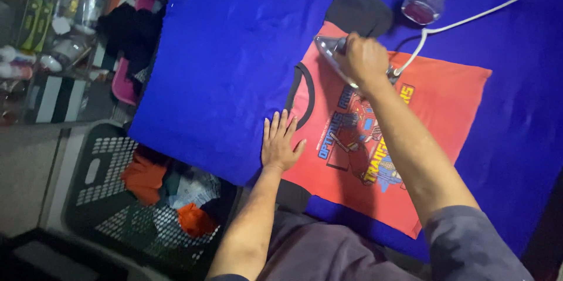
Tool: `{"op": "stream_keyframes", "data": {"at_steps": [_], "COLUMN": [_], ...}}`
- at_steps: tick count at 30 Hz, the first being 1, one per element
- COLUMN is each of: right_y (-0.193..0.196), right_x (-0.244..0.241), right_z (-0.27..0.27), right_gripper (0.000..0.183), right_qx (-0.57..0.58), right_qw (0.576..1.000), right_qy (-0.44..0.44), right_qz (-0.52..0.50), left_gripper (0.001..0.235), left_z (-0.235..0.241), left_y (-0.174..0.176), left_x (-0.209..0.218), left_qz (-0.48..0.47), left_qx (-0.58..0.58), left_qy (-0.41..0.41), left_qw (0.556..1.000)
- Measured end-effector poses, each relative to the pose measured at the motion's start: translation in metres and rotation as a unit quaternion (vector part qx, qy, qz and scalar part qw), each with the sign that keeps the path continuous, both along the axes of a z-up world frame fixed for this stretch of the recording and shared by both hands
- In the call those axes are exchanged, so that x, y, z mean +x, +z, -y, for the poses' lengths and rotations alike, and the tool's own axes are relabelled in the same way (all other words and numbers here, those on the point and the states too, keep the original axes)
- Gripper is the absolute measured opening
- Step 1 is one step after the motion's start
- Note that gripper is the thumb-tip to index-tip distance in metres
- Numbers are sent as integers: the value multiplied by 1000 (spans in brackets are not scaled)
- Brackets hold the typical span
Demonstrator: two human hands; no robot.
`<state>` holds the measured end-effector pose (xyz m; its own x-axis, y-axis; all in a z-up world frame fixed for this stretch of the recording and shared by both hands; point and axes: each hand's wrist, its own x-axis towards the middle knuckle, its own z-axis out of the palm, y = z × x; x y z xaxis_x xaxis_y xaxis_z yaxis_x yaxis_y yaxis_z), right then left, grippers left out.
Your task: Ironing a red t-shirt on a blue ironing board.
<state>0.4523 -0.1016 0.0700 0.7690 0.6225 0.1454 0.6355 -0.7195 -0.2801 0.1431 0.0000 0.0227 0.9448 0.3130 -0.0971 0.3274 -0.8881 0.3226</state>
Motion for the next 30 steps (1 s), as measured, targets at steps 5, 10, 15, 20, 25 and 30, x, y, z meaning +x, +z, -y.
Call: {"op": "stream_keyframes", "data": {"at_steps": [5,10,15,20,25,30], "right_y": [15,28,19,31,42,17], "right_x": [6,-10,13,-12,-40,1], "right_z": [-4,4,-9,6,17,6], "right_gripper": [39,45,36,39,48,45], "right_qx": [-16,-91,-36,-56,-112,-60], "right_qw": [999,987,996,991,983,994], "right_qy": [31,91,-28,40,79,-14], "right_qz": [-38,-101,-72,-112,-120,-89], "left_gripper": [77,77,76,77,79,78], "left_z": [-1,0,-1,-1,0,-5], "left_y": [-1,-1,-1,2,1,1], "left_x": [3,3,1,-1,-1,2], "left_qz": [-1,0,9,21,38,36], "left_qx": [-5,-15,-13,-19,-13,0], "left_qy": [1,3,0,-6,-16,-31], "left_qw": [1000,1000,1000,1000,999,999]}}
